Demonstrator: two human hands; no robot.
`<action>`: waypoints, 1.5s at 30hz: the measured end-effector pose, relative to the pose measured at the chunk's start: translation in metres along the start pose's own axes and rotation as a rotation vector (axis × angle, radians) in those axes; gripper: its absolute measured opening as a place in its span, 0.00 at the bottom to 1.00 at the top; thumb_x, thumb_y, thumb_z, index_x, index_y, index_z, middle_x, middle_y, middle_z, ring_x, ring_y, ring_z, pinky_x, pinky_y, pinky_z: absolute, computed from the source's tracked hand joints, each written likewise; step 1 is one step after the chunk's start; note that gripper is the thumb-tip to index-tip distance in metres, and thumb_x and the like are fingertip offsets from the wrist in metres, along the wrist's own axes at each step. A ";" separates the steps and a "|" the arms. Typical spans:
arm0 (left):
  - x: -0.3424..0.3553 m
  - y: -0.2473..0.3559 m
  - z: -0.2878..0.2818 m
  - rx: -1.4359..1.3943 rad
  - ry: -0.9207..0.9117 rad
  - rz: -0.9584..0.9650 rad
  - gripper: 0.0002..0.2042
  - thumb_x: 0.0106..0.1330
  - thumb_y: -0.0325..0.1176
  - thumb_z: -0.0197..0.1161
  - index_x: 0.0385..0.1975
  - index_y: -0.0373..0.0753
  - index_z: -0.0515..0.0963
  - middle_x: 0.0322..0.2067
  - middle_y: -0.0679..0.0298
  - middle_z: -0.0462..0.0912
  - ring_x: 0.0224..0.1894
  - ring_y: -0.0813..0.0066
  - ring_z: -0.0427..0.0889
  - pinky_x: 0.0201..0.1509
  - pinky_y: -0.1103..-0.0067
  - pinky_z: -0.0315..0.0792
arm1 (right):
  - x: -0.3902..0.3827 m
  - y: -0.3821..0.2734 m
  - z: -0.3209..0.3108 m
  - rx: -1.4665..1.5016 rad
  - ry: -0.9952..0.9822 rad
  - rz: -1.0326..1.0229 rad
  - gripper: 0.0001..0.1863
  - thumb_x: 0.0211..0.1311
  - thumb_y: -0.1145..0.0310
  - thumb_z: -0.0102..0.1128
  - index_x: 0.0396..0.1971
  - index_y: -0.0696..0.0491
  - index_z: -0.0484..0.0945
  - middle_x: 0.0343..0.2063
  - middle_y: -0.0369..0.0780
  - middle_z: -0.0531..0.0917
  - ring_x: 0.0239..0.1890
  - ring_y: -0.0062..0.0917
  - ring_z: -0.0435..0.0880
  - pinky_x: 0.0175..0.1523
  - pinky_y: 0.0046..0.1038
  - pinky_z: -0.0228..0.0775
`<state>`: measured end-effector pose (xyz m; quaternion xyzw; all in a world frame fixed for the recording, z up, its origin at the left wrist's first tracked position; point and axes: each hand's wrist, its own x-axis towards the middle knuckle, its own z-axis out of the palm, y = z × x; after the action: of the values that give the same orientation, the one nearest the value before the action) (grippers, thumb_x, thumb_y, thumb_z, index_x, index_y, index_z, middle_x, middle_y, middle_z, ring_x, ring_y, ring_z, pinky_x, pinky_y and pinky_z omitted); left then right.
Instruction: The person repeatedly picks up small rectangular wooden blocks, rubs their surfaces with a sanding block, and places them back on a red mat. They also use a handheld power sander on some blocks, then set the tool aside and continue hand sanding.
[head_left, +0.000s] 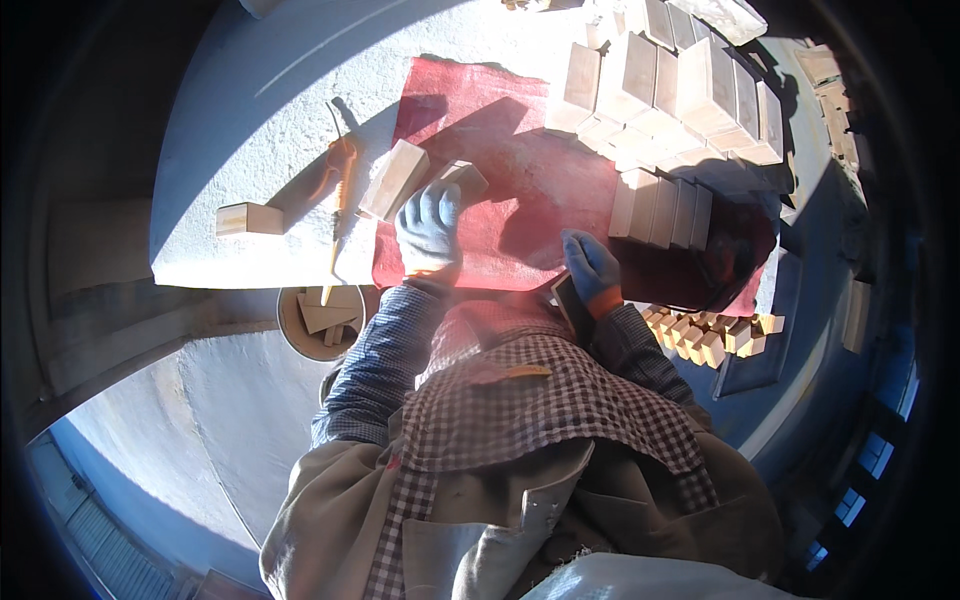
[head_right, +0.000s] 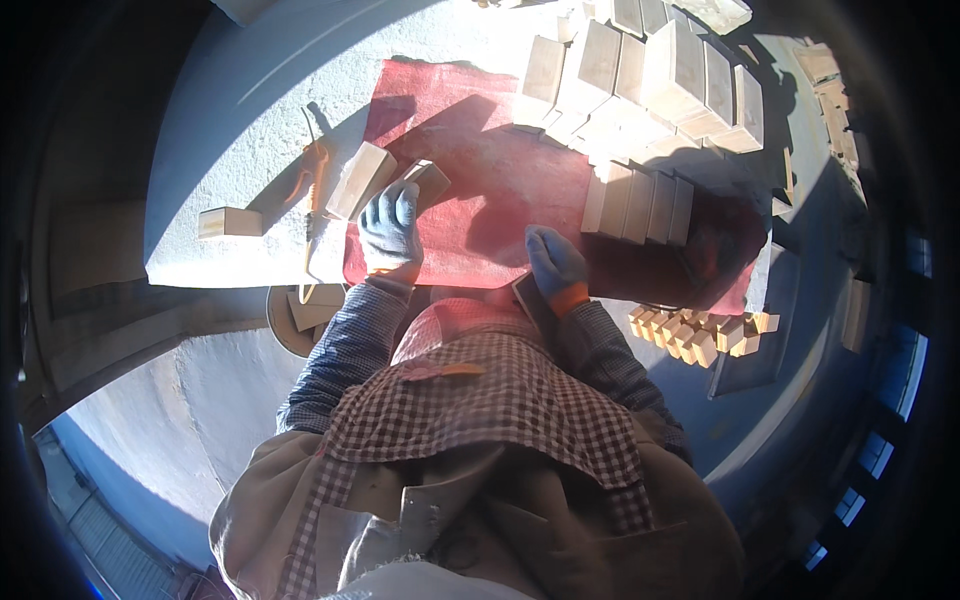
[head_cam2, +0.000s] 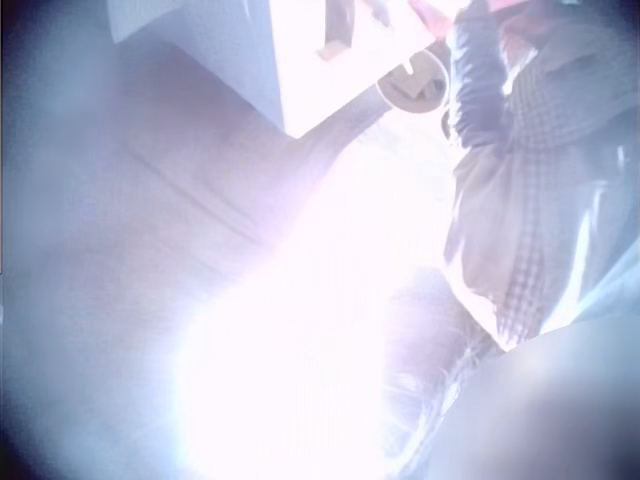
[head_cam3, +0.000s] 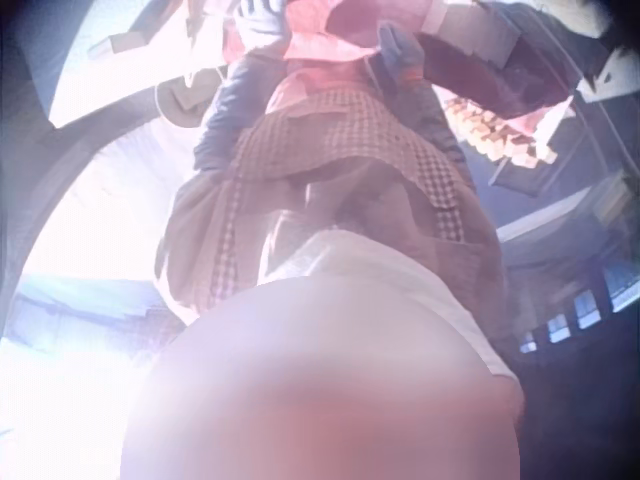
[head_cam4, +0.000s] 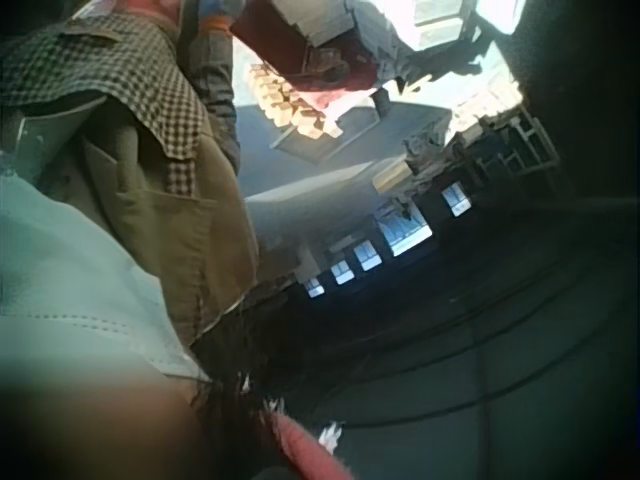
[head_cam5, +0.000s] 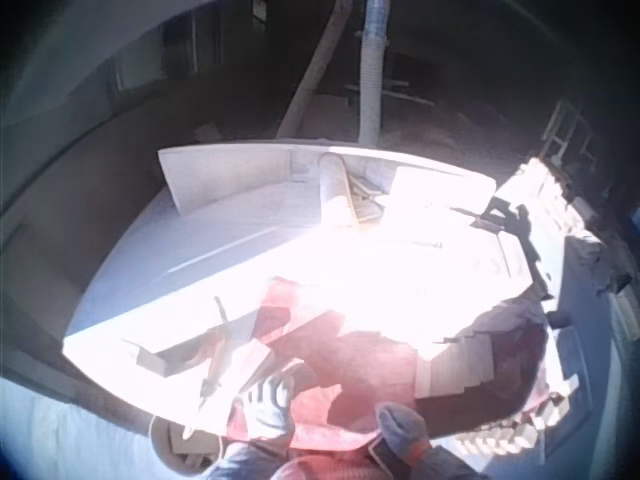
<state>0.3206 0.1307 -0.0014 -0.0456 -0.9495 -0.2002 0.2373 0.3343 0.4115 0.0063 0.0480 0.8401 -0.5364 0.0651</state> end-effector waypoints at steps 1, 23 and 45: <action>0.001 0.005 -0.001 -0.064 0.051 -0.014 0.24 0.59 0.25 0.61 0.57 0.45 0.71 0.55 0.58 0.78 0.52 0.53 0.79 0.54 0.59 0.74 | 0.003 -0.007 0.005 -0.033 0.014 -0.066 0.15 0.75 0.61 0.57 0.49 0.57 0.83 0.35 0.38 0.85 0.38 0.18 0.82 0.46 0.25 0.75; -0.039 0.026 0.047 -0.011 -0.452 -0.257 0.29 0.54 0.57 0.69 0.48 0.41 0.78 0.41 0.58 0.82 0.45 0.58 0.81 0.51 0.64 0.72 | 0.059 -0.086 0.128 -0.816 -0.027 -0.559 0.25 0.74 0.52 0.48 0.62 0.51 0.74 0.48 0.44 0.81 0.55 0.41 0.76 0.66 0.44 0.61; -0.019 0.034 0.016 -0.259 -0.286 -0.219 0.44 0.39 0.51 0.82 0.59 0.42 0.70 0.50 0.58 0.79 0.54 0.55 0.77 0.59 0.59 0.70 | 0.112 0.000 0.040 -0.441 0.234 0.190 0.29 0.75 0.43 0.45 0.39 0.56 0.80 0.39 0.49 0.86 0.44 0.43 0.85 0.52 0.40 0.73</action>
<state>0.3367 0.1688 -0.0113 -0.0003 -0.9391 -0.3366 0.0691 0.2258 0.3768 -0.0283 0.1730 0.9301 -0.3228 0.0268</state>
